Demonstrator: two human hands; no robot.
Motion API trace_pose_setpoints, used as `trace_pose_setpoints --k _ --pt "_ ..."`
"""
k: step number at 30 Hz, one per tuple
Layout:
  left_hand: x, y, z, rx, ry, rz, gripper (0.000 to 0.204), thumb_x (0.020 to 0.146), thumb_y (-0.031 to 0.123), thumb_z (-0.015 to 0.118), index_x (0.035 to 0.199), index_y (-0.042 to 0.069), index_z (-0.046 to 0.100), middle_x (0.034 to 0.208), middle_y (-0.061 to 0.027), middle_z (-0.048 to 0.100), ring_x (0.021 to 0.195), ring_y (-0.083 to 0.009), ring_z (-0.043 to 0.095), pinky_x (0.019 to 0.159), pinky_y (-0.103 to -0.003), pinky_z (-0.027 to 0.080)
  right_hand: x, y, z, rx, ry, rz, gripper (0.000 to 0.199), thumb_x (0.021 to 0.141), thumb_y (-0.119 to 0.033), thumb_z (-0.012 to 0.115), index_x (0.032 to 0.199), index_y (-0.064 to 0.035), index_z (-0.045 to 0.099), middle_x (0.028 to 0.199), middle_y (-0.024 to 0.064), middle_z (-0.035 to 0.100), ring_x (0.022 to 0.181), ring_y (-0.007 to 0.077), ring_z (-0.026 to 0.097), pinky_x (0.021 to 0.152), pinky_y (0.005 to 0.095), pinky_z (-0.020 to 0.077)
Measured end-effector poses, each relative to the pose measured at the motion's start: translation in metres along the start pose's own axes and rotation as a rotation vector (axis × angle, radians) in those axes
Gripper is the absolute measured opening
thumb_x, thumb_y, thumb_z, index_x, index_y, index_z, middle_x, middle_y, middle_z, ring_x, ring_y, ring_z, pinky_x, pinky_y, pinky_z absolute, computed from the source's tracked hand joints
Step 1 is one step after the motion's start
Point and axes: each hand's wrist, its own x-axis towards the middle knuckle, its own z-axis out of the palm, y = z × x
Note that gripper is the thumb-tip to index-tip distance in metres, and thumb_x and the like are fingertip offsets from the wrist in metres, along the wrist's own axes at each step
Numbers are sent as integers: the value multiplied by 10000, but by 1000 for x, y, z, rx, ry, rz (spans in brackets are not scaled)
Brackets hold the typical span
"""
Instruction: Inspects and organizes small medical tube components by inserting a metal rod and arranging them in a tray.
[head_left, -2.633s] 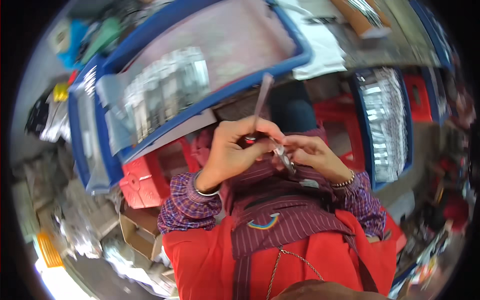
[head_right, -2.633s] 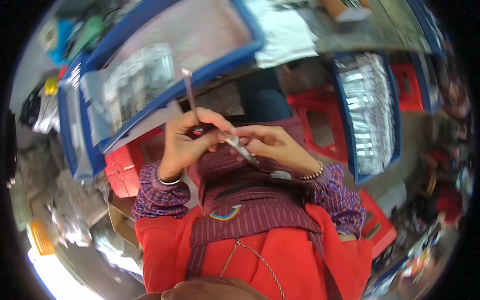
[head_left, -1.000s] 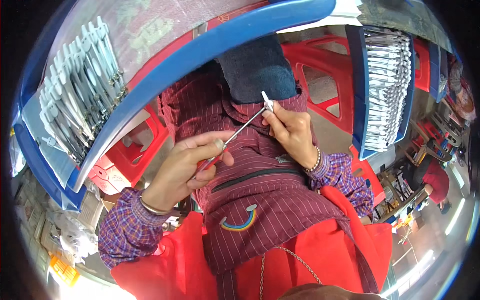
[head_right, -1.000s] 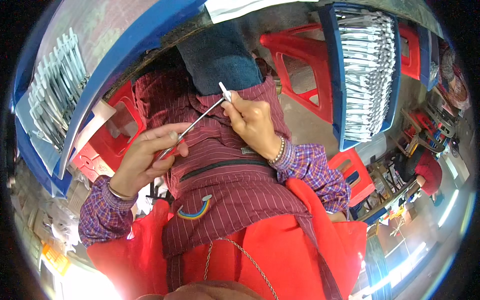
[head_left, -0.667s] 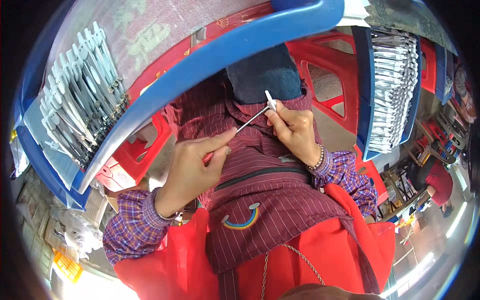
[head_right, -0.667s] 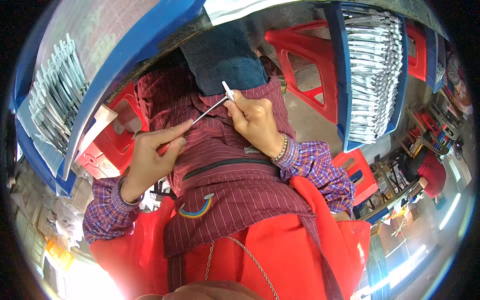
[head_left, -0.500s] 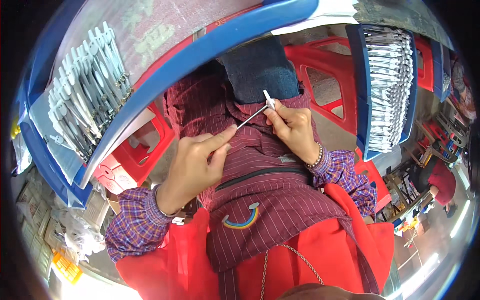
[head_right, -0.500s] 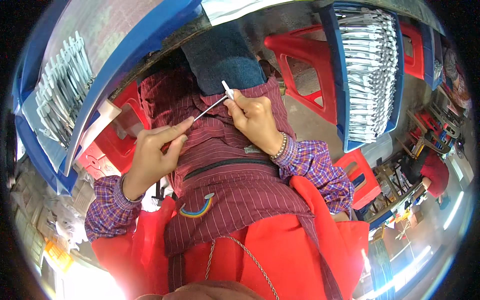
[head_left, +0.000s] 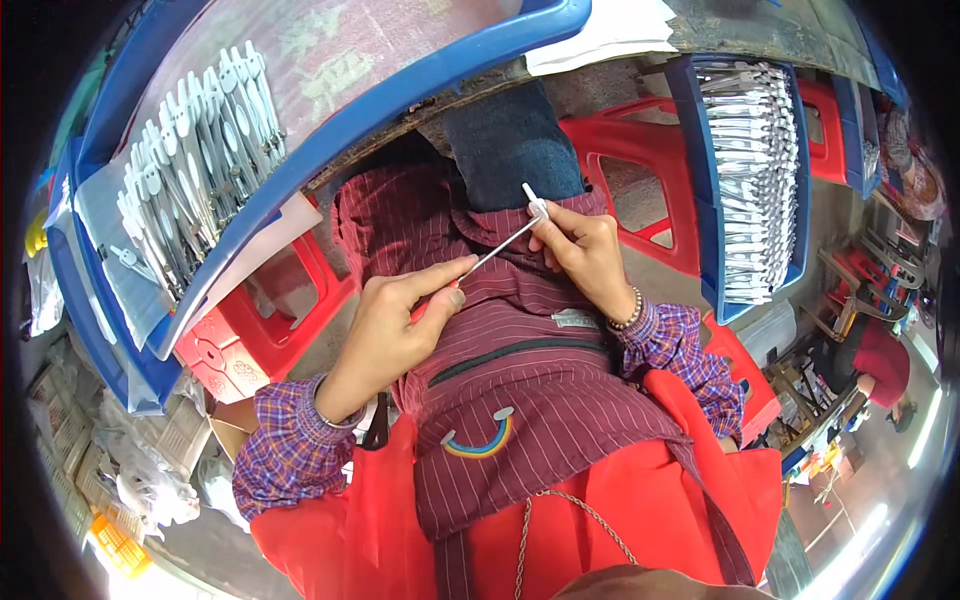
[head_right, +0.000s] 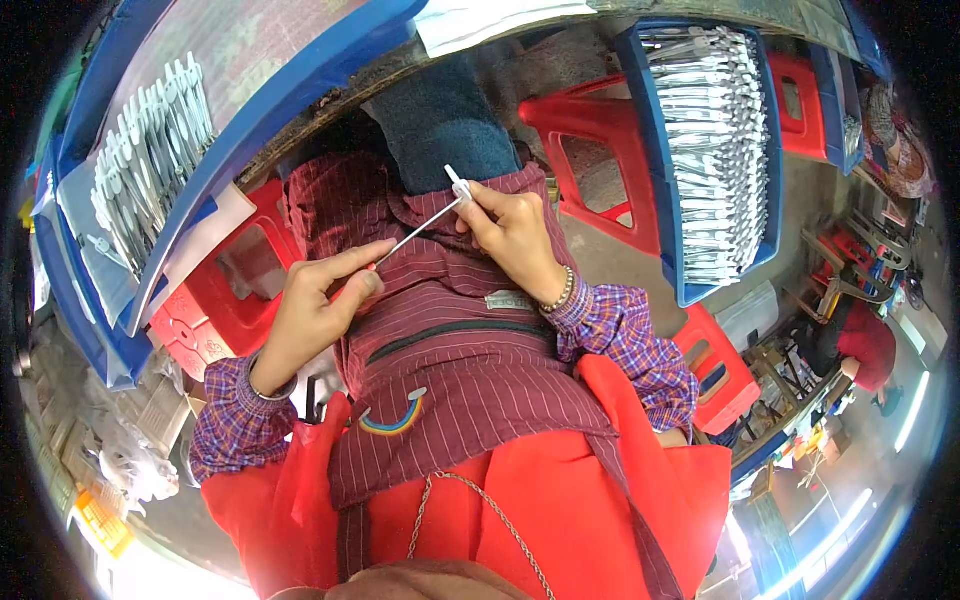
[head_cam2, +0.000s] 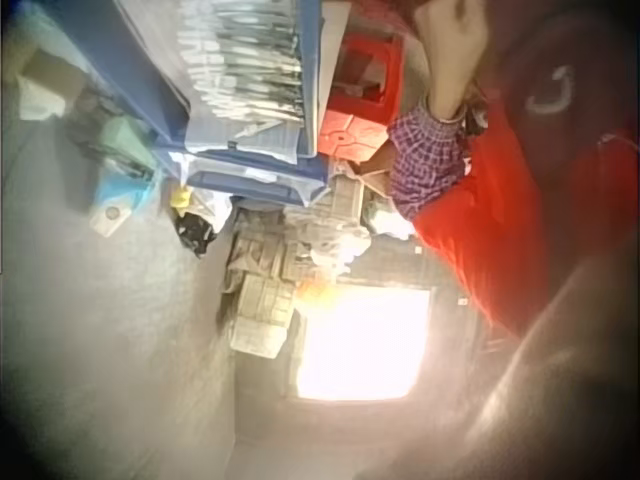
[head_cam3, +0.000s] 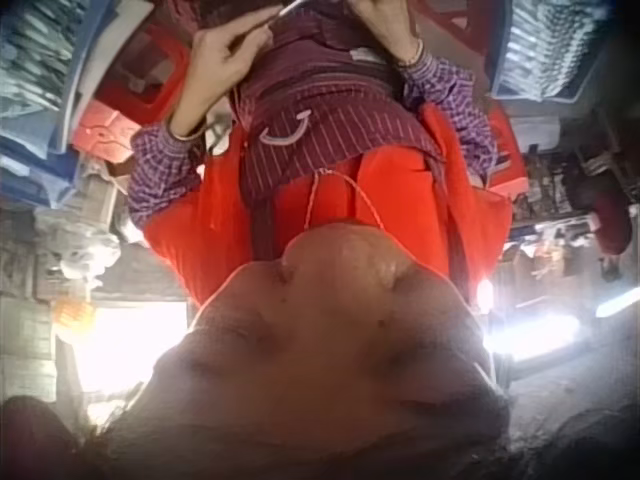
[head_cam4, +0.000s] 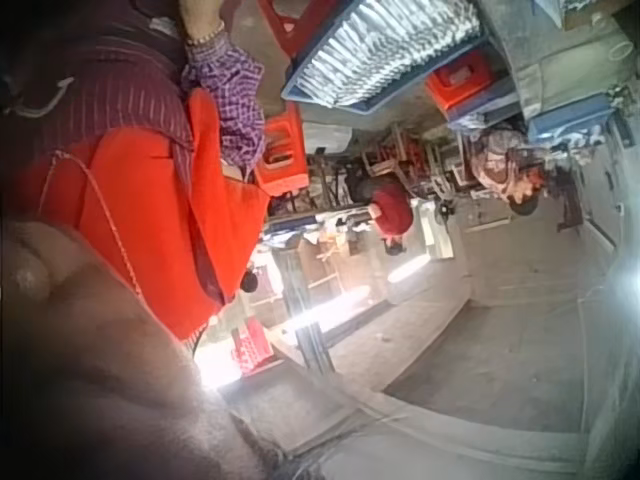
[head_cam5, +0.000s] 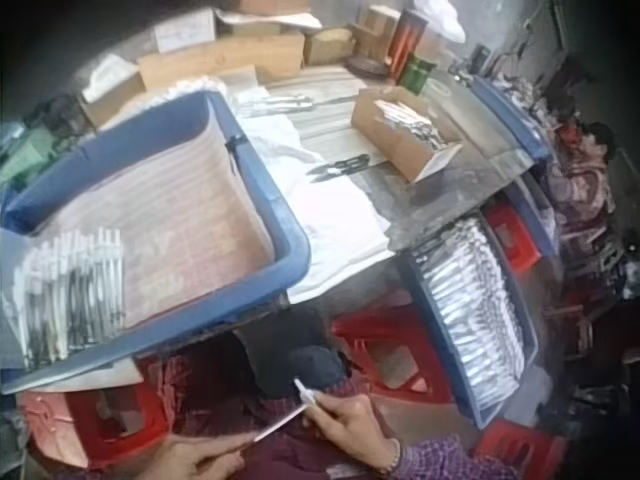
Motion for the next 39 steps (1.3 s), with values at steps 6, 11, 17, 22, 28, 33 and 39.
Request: trace_pose_setpoints --k 6,11,17,22,28,33,39 --pt "3 -4 0 39 35 31 315 850 57 555 1160 41 613 724 -49 638 654 -59 589 597 -218 470 0 -1 0 1 0 12 201 893 -139 566 1003 -6 667 584 43 622 467 62 553 442 221 430" --pt "6 -10 0 29 36 51 317 862 81 556 1174 48 605 750 -52 655 630 -60 579 575 -216 462 1 -2 0 10 -2 22 192 888 -134 572 994 -6 668 579 44 620 459 69 558 435 228 430" --pt "14 7 -14 -494 -106 -446 316 908 129 539 1204 24 570 758 -59 649 483 -25 442 389 -178 310 1 -2 3 -47 21 -14 184 875 -124 582 991 -5 660 590 85 628 469 112 594 443 256 445" --pt "18 21 -18 -985 -121 -823 312 913 139 537 1189 -4 567 757 -55 637 437 -26 395 348 -173 270 -2 2 10 -178 96 -166 117 845 -84 608 913 5 641 571 165 570 497 272 609 426 335 419" --pt "14 0 -2 -200 -43 -301 271 903 70 526 1147 -22 599 729 -57 649 488 -46 497 421 -173 374 4 5 13 -228 138 -267 67 823 -35 618 837 29 601 564 194 529 493 319 579 418 369 400" --pt "14 -1 2 -13 86 -76 249 825 49 583 1053 -33 639 730 -144 672 594 -180 645 505 -297 468 4 3 13 -238 126 -242 96 824 -30 626 883 45 618 550 156 552 470 226 581 414 321 404" --pt "13 12 -1 352 66 118 240 804 1 574 1031 -38 641 698 -184 622 560 -219 624 514 -293 460 5 3 12 -270 133 -273 138 830 -40 629 923 61 645 541 147 556 440 167 580 408 288 400"
